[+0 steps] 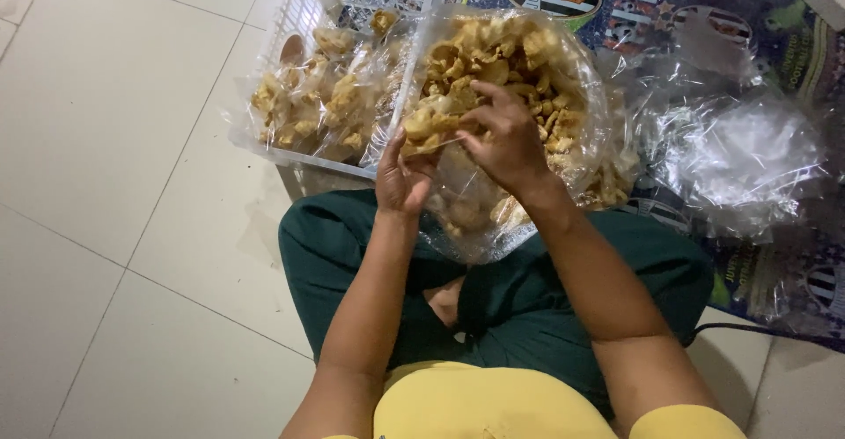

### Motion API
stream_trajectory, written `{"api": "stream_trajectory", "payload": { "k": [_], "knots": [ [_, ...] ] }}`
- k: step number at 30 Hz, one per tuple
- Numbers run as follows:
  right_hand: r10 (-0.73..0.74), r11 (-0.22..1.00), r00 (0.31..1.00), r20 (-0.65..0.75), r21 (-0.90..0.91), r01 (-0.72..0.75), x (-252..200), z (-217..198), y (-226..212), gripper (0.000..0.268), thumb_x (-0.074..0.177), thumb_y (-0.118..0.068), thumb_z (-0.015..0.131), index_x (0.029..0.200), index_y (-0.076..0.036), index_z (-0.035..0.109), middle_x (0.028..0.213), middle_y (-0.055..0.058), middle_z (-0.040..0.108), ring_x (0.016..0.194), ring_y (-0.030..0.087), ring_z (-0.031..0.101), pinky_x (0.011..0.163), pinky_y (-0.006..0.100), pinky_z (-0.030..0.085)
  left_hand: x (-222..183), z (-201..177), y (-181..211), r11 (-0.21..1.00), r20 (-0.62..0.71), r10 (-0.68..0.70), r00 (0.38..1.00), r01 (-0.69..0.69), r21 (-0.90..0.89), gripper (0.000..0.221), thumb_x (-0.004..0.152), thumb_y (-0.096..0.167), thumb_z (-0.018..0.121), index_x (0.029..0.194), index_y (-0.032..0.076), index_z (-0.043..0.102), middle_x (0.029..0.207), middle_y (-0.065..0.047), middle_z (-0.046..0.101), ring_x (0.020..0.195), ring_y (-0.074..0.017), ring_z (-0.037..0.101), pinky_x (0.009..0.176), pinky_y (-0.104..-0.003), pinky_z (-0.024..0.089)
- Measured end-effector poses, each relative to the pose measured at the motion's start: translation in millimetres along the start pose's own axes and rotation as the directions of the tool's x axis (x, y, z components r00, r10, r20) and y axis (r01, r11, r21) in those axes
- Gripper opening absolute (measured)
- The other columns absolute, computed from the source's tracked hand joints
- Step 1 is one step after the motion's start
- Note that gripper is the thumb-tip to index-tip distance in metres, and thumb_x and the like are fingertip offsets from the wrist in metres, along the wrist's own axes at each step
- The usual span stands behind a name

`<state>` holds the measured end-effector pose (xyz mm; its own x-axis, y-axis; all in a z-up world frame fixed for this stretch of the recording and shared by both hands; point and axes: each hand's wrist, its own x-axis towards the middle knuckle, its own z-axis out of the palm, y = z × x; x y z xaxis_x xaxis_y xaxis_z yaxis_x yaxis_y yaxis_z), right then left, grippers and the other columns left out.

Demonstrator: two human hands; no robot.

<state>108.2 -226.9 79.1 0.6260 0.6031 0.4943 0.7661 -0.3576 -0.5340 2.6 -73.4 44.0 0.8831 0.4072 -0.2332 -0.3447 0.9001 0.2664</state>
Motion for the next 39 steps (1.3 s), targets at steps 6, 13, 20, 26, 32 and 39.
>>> {"api": "stream_trajectory", "payload": {
  "k": [6,13,20,26,32,39],
  "knots": [
    [-0.052,0.997,0.998,0.027,-0.061,0.054,-6.1,-0.4,-25.3,0.013,0.092,-0.026,0.082,0.091,-0.013,0.08,0.14,0.009,0.061,0.123,0.038,0.062,0.094,0.053,0.051,5.3,-15.6,3.7,1.0,-0.059,0.018,0.998,-0.019,-0.011,0.032,0.092,0.013,0.075,0.119,-0.003,0.069,0.122,-0.022,0.071,0.112,-0.0396,0.07,0.096,-0.056,0.059],
    [-0.037,0.995,0.998,-0.059,0.089,0.043,-6.6,15.3,-9.2,0.01,0.086,-0.01,0.086,0.093,-0.008,0.079,0.141,0.015,0.061,0.128,0.042,0.06,0.103,0.053,0.05,4.2,-13.6,-0.4,0.997,-0.083,-0.001,0.997,-0.005,-0.074,0.031,0.089,0.011,0.078,0.115,-0.004,0.069,0.119,-0.022,0.072,0.109,-0.0396,0.071,0.098,-0.058,0.058],
    [0.093,0.851,0.948,0.306,0.47,-0.235,2.8,-15.4,-42.3,0.048,0.108,-0.043,0.046,0.134,-0.009,0.069,0.16,0.028,0.036,0.145,0.054,0.037,0.118,0.067,0.03,4.7,-9.1,2.9,0.993,-0.114,0.022,0.993,-0.034,-0.109,0.034,0.089,0.014,0.08,0.115,-0.004,0.069,0.121,-0.024,0.07,0.11,-0.0413,0.07,0.097,-0.059,0.059],
    [0.044,0.936,0.977,0.21,0.332,-0.114,-8.0,-0.8,-37.8,0.048,0.1,-0.038,0.073,0.135,-0.005,0.067,0.157,0.032,0.039,0.132,0.057,0.051,0.113,0.061,0.043,2.7,-3.9,-6.1,0.999,-0.16,0.032,0.987,-0.03,0.01,0.035,0.092,0.022,0.079,0.119,0.002,0.068,0.124,-0.018,0.071,0.111,-0.0323,0.071,0.094,-0.045,0.062],
    [0.028,0.941,0.999,0.034,0.336,-0.038,-8.1,18.6,-20.0,0.03,0.093,-0.021,0.083,0.121,-0.01,0.077,0.154,0.027,0.045,0.137,0.051,0.049,0.114,0.055,0.045,1.0,-3.9,-3.5,0.999,-0.098,0.006,0.995,-0.011,-0.044,0.036,0.093,0.022,0.078,0.119,-0.001,0.068,0.122,-0.019,0.071,0.109,-0.0334,0.071,0.089,-0.041,0.062],
    [0.058,0.905,0.968,0.245,0.396,-0.155,-12.3,19.9,-18.2,0.039,0.093,-0.027,0.08,0.13,-0.019,0.073,0.162,0.033,0.031,0.144,0.059,0.035,0.121,0.065,0.03,-9.2,23.3,-14.1,1.0,-0.06,0.003,0.998,-0.003,0.006,0.037,0.097,0.024,0.074,0.123,-0.002,0.07,0.126,-0.022,0.07,0.115,-0.0326,0.07,0.096,-0.041,0.06]
  ]
}}
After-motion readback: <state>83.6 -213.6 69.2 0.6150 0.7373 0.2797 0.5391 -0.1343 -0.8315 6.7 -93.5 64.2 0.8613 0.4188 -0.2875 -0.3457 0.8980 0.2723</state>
